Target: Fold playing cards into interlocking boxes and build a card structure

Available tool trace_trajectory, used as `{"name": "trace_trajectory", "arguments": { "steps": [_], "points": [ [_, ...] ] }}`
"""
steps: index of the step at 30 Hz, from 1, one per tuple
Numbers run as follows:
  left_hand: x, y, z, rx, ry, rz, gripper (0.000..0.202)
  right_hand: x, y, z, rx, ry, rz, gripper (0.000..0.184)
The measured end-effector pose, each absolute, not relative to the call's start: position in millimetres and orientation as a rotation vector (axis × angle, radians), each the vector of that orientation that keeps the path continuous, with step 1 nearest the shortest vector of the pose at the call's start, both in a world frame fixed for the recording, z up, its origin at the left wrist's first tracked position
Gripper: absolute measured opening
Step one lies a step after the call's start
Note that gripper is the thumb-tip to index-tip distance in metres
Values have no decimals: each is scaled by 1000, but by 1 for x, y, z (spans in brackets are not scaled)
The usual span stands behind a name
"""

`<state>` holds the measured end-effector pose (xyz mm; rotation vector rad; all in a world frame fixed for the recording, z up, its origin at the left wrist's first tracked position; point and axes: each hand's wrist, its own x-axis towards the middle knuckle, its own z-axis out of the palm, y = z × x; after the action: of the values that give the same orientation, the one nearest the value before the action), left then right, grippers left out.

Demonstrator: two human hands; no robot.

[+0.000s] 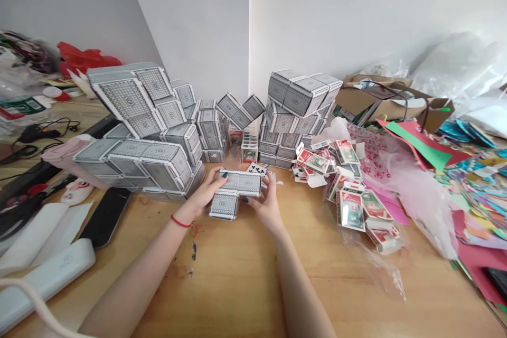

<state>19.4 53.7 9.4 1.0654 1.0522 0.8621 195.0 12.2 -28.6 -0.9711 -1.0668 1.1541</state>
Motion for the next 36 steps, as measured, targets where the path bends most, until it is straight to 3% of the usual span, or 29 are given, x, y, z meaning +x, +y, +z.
{"name": "trace_trajectory", "arguments": {
  "steps": [5, 12, 19, 27, 36],
  "points": [
    [23, 48, 12, 1059, 976, 796, 45, 196, 8, -25, -1017, -1278, 1035, 64],
    [24, 48, 6, 1181, 1002, 837, 43, 192, -1, -10, -914, -1230, 1315, 53],
    [24, 45, 4, 1183, 1014, 831, 43, 190, 1, -20, -946, -1104, 1337, 53],
    [34, 40, 8, 1245, 1049, 867, 33, 185, 1, -22, -1116, -1203, 974, 23],
    [34, 49, 0, 1277, 1008, 905, 30, 181, 2, -39, -1264, -1262, 767, 26]
  ]
}}
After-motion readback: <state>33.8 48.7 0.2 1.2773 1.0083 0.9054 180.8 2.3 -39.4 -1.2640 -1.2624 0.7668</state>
